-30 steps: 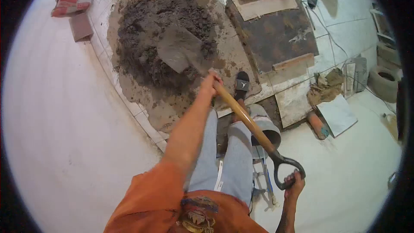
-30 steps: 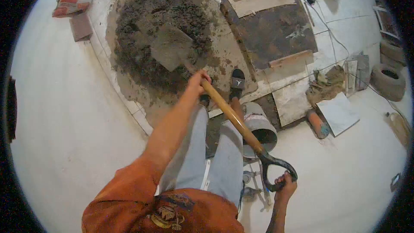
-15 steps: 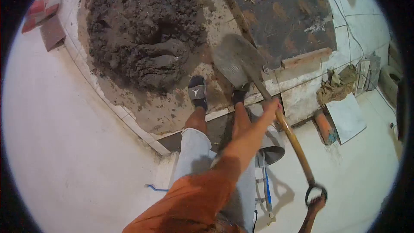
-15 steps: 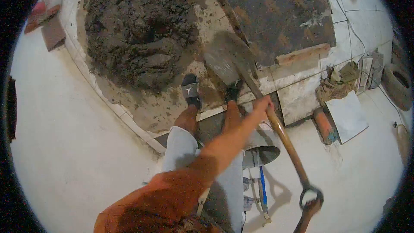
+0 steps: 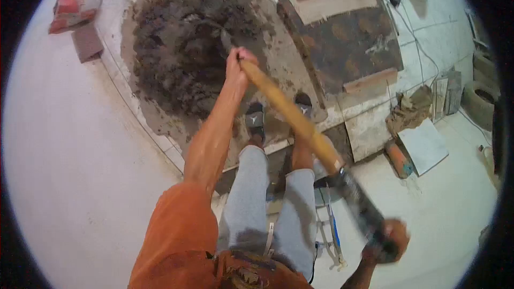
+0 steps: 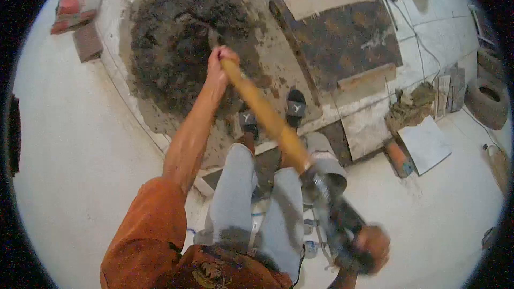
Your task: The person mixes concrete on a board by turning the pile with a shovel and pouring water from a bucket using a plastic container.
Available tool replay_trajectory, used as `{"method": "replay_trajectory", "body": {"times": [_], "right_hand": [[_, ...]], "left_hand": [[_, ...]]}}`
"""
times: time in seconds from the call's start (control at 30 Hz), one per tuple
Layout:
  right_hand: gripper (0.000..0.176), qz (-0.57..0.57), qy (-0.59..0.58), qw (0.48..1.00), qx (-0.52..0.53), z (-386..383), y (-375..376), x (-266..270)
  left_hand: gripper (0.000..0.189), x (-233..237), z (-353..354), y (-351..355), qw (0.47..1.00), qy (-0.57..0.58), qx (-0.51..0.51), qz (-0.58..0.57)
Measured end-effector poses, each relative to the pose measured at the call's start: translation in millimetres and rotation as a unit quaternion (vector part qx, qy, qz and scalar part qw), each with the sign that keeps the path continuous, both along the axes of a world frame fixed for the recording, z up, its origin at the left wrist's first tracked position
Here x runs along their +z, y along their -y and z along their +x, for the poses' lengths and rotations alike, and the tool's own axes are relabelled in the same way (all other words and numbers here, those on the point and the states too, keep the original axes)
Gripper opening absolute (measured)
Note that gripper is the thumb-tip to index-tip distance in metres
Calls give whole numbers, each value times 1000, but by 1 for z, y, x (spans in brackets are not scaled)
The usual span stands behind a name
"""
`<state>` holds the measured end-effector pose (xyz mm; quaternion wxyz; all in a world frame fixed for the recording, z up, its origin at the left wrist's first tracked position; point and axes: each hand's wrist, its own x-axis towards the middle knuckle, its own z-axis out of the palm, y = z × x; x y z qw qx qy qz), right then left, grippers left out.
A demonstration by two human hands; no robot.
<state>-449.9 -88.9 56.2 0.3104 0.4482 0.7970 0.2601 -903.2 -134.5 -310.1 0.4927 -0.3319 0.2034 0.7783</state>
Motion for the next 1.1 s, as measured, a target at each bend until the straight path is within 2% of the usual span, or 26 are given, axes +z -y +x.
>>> {"method": "replay_trajectory", "body": {"times": [0.03,0.07,0.13,0.17,0.2,0.23,0.27,0.33,0.37,0.43,0.5,0.53,0.6,0.67,0.7,0.73,0.83,0.87,0.93,0.97,1.0,1.03,1.07,1.1], "right_hand": [[33,-140,13,983,-121,-53,-10,33],[32,-280,29,931,-234,-104,-30,67],[26,-439,49,850,-286,-133,-19,91],[22,-455,44,859,-233,-132,0,80],[17,-460,-200,850,-159,-159,14,55],[13,-471,-440,764,6,-187,28,31],[12,-444,-548,687,176,-215,41,6],[12,-476,-535,660,226,-232,54,17],[12,-554,-462,656,224,-232,52,36],[13,-679,-294,635,225,-239,25,74],[5,-516,-475,597,389,-228,16,123],[8,-468,-478,597,442,-228,16,155],[15,-556,-361,586,466,-223,2,186],[17,-549,-348,593,475,-219,2,149],[17,-523,-387,609,455,-217,16,106],[23,-666,-241,642,293,-221,29,59],[24,-663,-262,644,278,-255,15,81],[22,-681,-180,611,362,-254,8,101],[11,-665,-188,654,309,-212,3,122],[8,-524,-327,574,538,-224,-2,160],[12,-505,-324,583,547,-223,-6,191],[12,-539,-299,585,527,-218,-13,208],[13,-569,-272,589,506,-214,-25,220],[12,-586,-269,608,463,-209,-27,209]], "left_hand": [[17,16,-20,6,997,-54,5,56],[16,34,-34,12,996,23,37,74],[15,69,-49,48,972,190,104,91],[14,72,-54,68,991,119,50,-17],[14,61,-63,86,992,38,0,-117],[13,60,-66,97,974,-40,-47,-219],[11,77,-65,108,950,-76,-118,-278],[12,95,-66,120,949,-107,-129,-268],[12,103,-61,125,947,-115,-140,-264],[14,139,-48,111,974,-32,-61,-215],[16,187,-25,107,991,25,9,-133],[16,215,-3,111,992,-5,18,-128],[17,254,12,98,990,-78,32,-114],[18,205,-4,104,992,-50,53,-107],[19,166,-1,117,992,-25,59,-109],[20,128,-8,125,984,47,91,-143],[21,102,-10,124,984,-21,28,-176],[25,120,1,121,979,-107,17,-174],[22,182,22,104,987,-82,33,-132],[21,212,26,107,989,-83,47,-114],[21,237,32,105,990,-60,55,-116],[21,257,43,98,990,-31,61,-120],[21,265,47,91,991,-2,64,-121],[21,255,45,89,989,-6,66,-133]]}}
